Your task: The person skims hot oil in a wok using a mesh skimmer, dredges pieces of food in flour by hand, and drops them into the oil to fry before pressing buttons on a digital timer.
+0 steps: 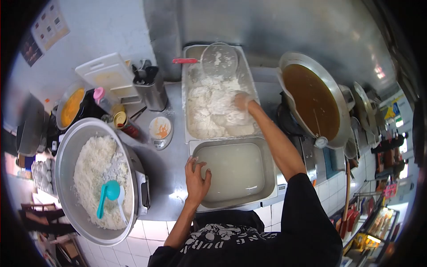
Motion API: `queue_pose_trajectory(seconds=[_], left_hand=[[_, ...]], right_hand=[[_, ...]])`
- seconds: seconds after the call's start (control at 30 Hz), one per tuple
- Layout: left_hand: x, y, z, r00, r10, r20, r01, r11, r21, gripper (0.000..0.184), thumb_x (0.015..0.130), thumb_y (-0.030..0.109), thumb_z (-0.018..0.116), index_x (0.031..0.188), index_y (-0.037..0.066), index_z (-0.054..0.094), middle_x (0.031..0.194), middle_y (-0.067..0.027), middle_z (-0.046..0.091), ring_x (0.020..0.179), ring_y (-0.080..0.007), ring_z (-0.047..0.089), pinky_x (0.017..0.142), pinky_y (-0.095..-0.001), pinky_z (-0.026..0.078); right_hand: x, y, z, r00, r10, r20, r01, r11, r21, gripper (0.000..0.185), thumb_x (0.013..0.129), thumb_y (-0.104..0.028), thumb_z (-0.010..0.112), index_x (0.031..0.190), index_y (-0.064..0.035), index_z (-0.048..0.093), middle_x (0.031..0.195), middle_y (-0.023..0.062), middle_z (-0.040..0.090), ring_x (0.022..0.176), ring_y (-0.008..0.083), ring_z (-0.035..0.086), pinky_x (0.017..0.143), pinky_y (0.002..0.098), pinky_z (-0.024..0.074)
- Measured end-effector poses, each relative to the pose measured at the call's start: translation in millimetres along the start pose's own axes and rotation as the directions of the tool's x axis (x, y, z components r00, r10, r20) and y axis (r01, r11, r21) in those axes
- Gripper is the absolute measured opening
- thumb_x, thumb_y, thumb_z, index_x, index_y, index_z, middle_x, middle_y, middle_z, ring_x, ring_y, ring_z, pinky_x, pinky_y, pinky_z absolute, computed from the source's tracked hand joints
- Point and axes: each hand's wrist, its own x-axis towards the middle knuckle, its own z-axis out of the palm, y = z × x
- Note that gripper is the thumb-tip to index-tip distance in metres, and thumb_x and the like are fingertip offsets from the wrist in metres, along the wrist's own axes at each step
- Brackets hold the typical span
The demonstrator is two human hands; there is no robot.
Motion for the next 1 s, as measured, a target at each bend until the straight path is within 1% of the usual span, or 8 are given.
queue_pose_trajectory(seconds=[0.2,0.27,0.33,0.5,0.63,0.7,0.77,1.0], left_hand=[[-2,0,1,1.000,0.024,-0.006,-0.024,1.000,0.018,0.024,0.075,0.007,0.058,0.099,0.001,0.054,0.121,-0.0228,0.041,0.121,-0.0388,0.031,0.100,-0.0446,0.027],[-3,1,2,1.000,0.028,0.006,-0.028,0.999,0.020,0.024,0.076,0.007,0.058,0.099,0.001,0.054,0.122,-0.0230,0.040,0.121,-0.0387,0.031,0.100,-0.0446,0.027],[-3,1,1,1.000,0.022,0.009,-0.022,0.999,0.030,0.024,0.076,0.007,0.057,0.099,0.001,0.054,0.122,-0.0231,0.040,0.121,-0.0387,0.031,0.100,-0.0446,0.027],[-4,1,2,0.999,0.038,-0.011,-0.038,0.999,0.036,0.022,0.076,0.007,0.058,0.096,0.000,0.055,0.119,-0.0249,0.041,0.119,-0.0414,0.032,0.097,-0.0459,0.029],[-3,2,2,0.999,0.032,-0.018,-0.032,0.999,0.041,0.022,0.076,0.007,0.058,0.097,0.000,0.055,0.119,-0.0248,0.041,0.119,-0.0416,0.032,0.097,-0.0462,0.029],[-3,1,2,1.000,0.017,0.000,-0.017,0.999,0.044,0.024,0.076,0.007,0.058,0.099,0.001,0.054,0.122,-0.0223,0.040,0.122,-0.0385,0.031,0.100,-0.0447,0.027],[-1,4,1,0.999,0.036,-0.025,-0.035,0.999,0.040,0.022,0.075,0.007,0.058,0.096,0.000,0.055,0.118,-0.0244,0.041,0.119,-0.0414,0.033,0.098,-0.0462,0.029],[-1,4,3,1.000,0.001,-0.026,0.001,0.997,0.073,0.022,0.075,0.007,0.058,0.096,0.000,0.055,0.119,-0.0240,0.041,0.119,-0.0410,0.033,0.098,-0.0461,0.029]], right_hand=[[-10,9,-57,0.998,-0.009,-0.064,0.010,1.000,0.015,0.020,0.070,-0.014,0.053,0.083,-0.0087,0.067,0.088,0.0117,0.064,0.082,0.0292,0.059,0.072,0.0382,0.0475],[-19,24,-79,0.971,-0.032,-0.239,0.040,0.999,0.030,0.025,0.070,-0.016,0.053,0.091,-0.0105,0.066,0.091,0.0135,0.063,0.084,0.0294,0.059,0.073,0.0403,0.0474],[-47,43,-116,0.872,-0.073,-0.484,0.141,0.984,0.107,0.028,0.073,-0.015,0.052,0.098,-0.0115,0.064,0.094,0.0159,0.062,0.085,0.0293,0.059,0.075,0.0424,0.0472],[-113,91,-168,0.835,0.105,-0.540,0.012,0.978,0.207,0.027,0.072,-0.015,0.053,0.096,-0.0099,0.064,0.093,0.0170,0.062,0.085,0.0298,0.059,0.075,0.0418,0.0474],[-168,153,-158,0.801,0.398,-0.447,-0.284,0.910,0.301,0.026,0.071,-0.015,0.054,0.094,-0.0086,0.065,0.093,0.0178,0.062,0.085,0.0301,0.060,0.074,0.0413,0.0476],[-193,191,-135,0.754,0.556,-0.349,-0.465,0.828,0.315,0.026,0.070,-0.014,0.054,0.093,-0.0080,0.065,0.093,0.0183,0.062,0.085,0.0303,0.060,0.074,0.0411,0.0476],[-210,225,-99,0.682,0.694,-0.228,-0.628,0.717,0.304,0.025,0.070,-0.014,0.055,0.092,-0.0074,0.065,0.093,0.0187,0.062,0.086,0.0305,0.060,0.074,0.0409,0.0477],[-211,285,40,0.484,0.869,0.105,-0.860,0.449,0.244,0.024,0.068,-0.014,0.057,0.089,-0.0051,0.065,0.092,0.0202,0.062,0.086,0.0311,0.061,0.074,0.0401,0.0480]])
